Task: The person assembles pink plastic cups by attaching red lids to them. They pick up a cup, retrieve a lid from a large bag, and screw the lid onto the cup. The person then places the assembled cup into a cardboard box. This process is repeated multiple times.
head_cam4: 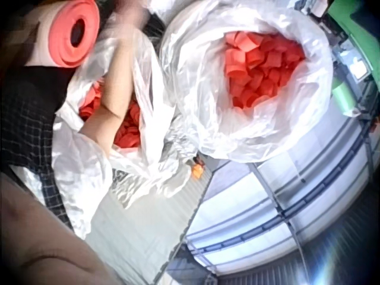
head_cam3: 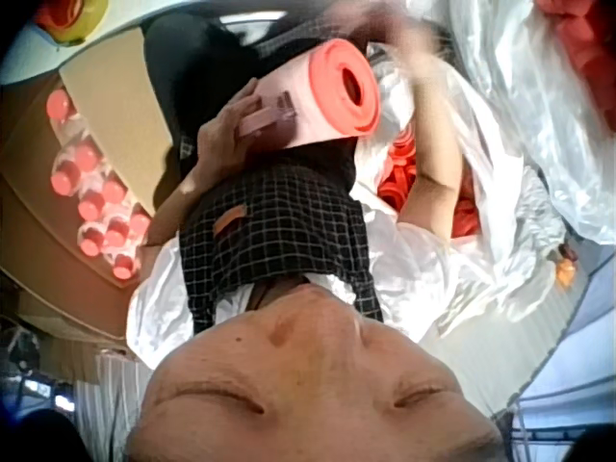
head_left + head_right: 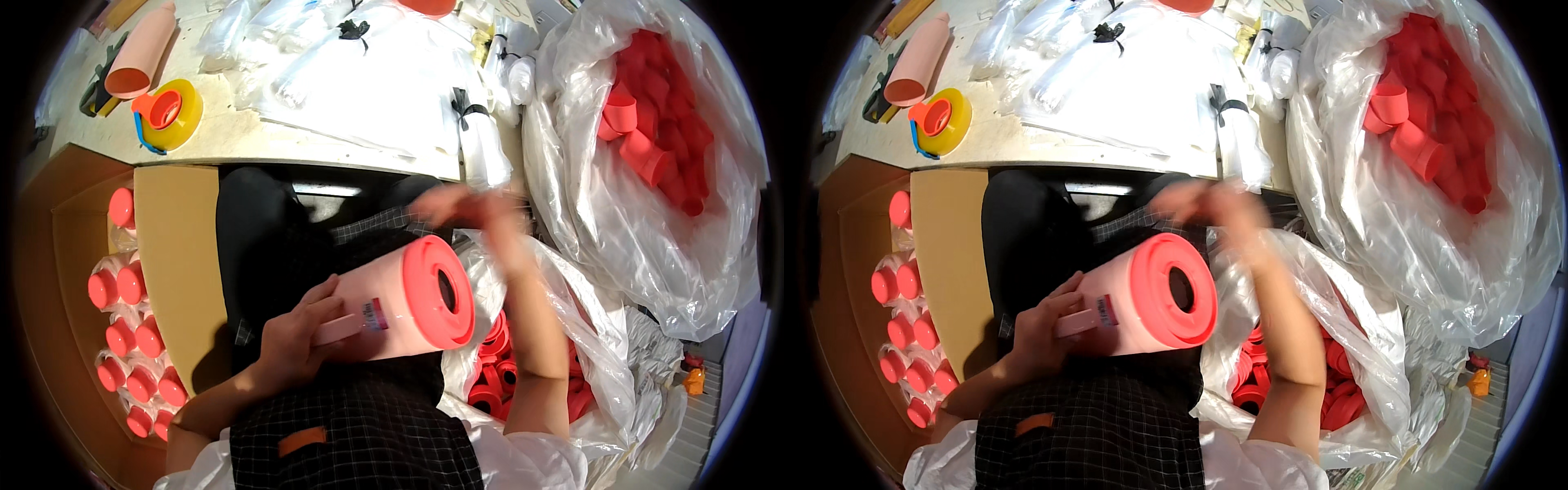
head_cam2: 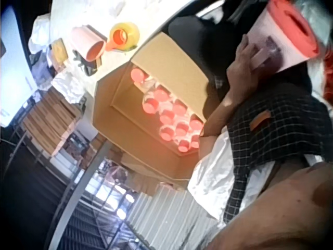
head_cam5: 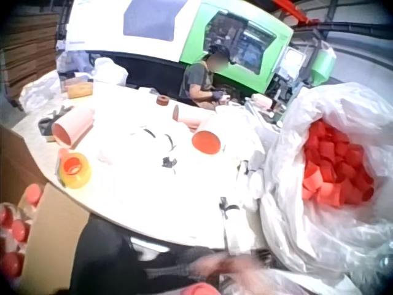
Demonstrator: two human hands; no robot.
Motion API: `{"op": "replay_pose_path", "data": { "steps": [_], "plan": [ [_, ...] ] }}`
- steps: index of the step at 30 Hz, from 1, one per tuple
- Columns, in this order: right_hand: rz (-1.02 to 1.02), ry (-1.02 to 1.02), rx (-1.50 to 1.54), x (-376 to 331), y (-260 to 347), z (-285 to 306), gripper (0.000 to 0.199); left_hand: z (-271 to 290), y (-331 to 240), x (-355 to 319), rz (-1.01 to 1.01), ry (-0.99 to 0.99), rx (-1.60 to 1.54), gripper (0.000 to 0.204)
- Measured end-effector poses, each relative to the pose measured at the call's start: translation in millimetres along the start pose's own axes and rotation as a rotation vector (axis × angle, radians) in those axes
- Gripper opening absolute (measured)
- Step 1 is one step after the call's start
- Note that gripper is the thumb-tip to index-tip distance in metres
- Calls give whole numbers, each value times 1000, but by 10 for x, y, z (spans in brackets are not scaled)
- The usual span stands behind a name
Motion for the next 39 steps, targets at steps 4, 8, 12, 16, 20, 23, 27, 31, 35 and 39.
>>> {"op": "replay_pose_path", "data": {
  "steps": [4,8,12,16,20,23,27,31,35,39],
  "plan": [
    [-245,59,154,-181,-331,-370,80,21,-6,58,33,0,-19,57],
    [-61,-113,159,-185,-168,394,86,9,23,49,82,-26,-32,55],
    [-135,58,-342,-445,-819,-95,72,-43,-25,168,52,-5,-54,55],
    [-129,-29,138,-276,-348,-312,61,-8,9,122,121,27,-19,54],
    [-124,-52,52,-405,-515,80,69,-16,1,132,96,39,-24,55],
    [-34,-299,115,-478,-640,761,71,-66,14,56,98,-12,-16,61],
    [-11,-106,40,-325,-525,-324,47,64,-65,204,185,51,-83,55],
    [70,-43,100,-217,-308,-210,40,408,-644,929,-485,202,51,40],
    [81,-27,-197,-158,-344,-100,47,220,-514,2018,-593,8,89,15],
    [237,-27,-293,-61,-253,-28,45,-89,708,3245,-333,-154,448,8]
  ]
}}
Point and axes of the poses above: each hand's wrist, its own x-axis towards the middle knuckle, its own z-axis out of the back of the hand, y = z × x, the point moved 1 cm from there along x, towards the middle knuckle, and after that the axes turned 1 degree about y, right-handed, at the moved point
